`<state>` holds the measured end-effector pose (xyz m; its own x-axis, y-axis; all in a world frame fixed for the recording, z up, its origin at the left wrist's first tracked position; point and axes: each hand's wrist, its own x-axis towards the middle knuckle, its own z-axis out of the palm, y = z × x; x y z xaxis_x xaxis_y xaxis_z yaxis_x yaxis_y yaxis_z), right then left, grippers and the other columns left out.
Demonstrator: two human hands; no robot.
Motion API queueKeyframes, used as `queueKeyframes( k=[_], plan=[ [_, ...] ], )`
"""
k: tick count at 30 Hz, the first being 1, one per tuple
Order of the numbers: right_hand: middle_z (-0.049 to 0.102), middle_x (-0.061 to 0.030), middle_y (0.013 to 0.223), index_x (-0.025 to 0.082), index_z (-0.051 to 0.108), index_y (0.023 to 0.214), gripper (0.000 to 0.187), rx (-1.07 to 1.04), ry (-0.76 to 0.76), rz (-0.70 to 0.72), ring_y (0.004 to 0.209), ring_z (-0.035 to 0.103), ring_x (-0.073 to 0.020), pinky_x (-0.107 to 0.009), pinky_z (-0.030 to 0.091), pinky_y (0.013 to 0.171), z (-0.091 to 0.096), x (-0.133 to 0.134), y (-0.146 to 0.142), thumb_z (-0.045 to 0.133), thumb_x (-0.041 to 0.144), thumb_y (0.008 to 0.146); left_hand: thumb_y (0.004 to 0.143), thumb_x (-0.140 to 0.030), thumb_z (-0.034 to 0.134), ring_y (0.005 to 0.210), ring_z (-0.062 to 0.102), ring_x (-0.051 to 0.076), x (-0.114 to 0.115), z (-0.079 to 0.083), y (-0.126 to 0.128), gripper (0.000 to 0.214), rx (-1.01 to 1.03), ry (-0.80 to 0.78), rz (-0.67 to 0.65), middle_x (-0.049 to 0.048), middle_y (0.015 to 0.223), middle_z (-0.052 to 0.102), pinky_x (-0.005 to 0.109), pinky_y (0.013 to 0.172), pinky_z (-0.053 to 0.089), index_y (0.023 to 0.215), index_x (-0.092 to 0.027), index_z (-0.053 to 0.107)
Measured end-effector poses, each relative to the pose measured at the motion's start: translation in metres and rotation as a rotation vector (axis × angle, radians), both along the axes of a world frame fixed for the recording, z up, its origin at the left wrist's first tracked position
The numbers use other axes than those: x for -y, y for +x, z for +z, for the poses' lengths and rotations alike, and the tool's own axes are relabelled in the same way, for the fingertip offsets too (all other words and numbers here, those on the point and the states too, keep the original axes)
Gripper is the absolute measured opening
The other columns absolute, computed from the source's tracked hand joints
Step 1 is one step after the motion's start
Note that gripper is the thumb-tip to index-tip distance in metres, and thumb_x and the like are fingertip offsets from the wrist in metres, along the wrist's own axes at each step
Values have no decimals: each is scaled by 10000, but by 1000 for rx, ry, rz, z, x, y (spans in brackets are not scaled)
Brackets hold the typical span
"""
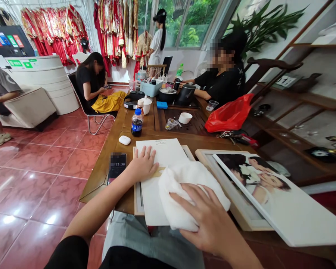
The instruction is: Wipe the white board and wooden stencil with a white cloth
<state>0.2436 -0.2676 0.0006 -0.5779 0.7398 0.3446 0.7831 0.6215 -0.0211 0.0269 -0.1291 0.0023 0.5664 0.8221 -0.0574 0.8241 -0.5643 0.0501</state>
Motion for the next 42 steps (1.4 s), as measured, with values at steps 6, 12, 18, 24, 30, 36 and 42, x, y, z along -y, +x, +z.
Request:
queueKeyframes(
  k=[6, 12, 18, 24, 30, 36, 42],
  plan=[
    [604, -160, 1335, 286, 603, 1329, 742, 10, -95, 90, 1218, 515, -397, -588, 259, 1063, -1, 10, -32, 710, 460, 616, 1066, -459, 185, 1565, 162, 391, 1, 3, -1, 648, -27, 10, -14, 214, 1680, 180, 641, 1213, 215, 1591, -88, 261],
    [601, -180, 1290, 235, 609, 1323, 683, 12, 39, -11, 1185, 531, -380, -560, 311, 1034, -7, 12, -12, 704, 420, 673, 1060, -464, 197, 1565, 157, 393, 1, 3, 1, 666, -29, 1, 3, 215, 1680, 172, 643, 1219, 200, 1595, -71, 254],
    [594, -182, 1272, 233, 574, 1365, 605, 73, 121, -184, 1160, 551, -368, -528, 405, 943, -14, 11, 20, 643, 439, 801, 1059, -454, 185, 1564, 149, 400, 3, 3, 3, 680, -30, -3, 13, 219, 1679, 159, 649, 1225, 189, 1595, -42, 252],
    [582, -203, 1272, 201, 595, 1337, 624, 43, 120, -116, 1162, 533, -387, -565, 372, 987, -11, 12, -5, 667, 419, 757, 1071, -443, 212, 1559, 160, 411, 4, 3, 5, 670, -52, 11, 15, 229, 1673, 167, 657, 1220, 203, 1595, -28, 251],
    [570, -192, 1309, 212, 611, 1311, 694, -77, 65, -9, 1227, 501, -404, -586, 283, 1064, -5, 12, -42, 696, 399, 648, 1092, -431, 236, 1549, 203, 404, 5, 2, 5, 626, -112, 104, 4, 223, 1665, 211, 650, 1199, 270, 1584, -47, 287],
    [541, -188, 1355, 221, 608, 1310, 685, -98, 84, -11, 1277, 483, -389, -549, 296, 1065, -6, 11, -32, 681, 356, 642, 1090, -444, 250, 1540, 241, 399, 5, -3, 4, 621, -106, 135, 4, 223, 1655, 247, 653, 1184, 300, 1574, -62, 319],
    [545, -214, 1325, 173, 586, 1335, 630, -12, 168, -165, 1204, 530, -386, -531, 384, 974, -10, 9, 0, 656, 348, 734, 1081, -442, 258, 1536, 254, 405, 5, -5, 6, 628, -77, 125, 23, 221, 1653, 253, 664, 1189, 281, 1574, -59, 325]
  ],
)
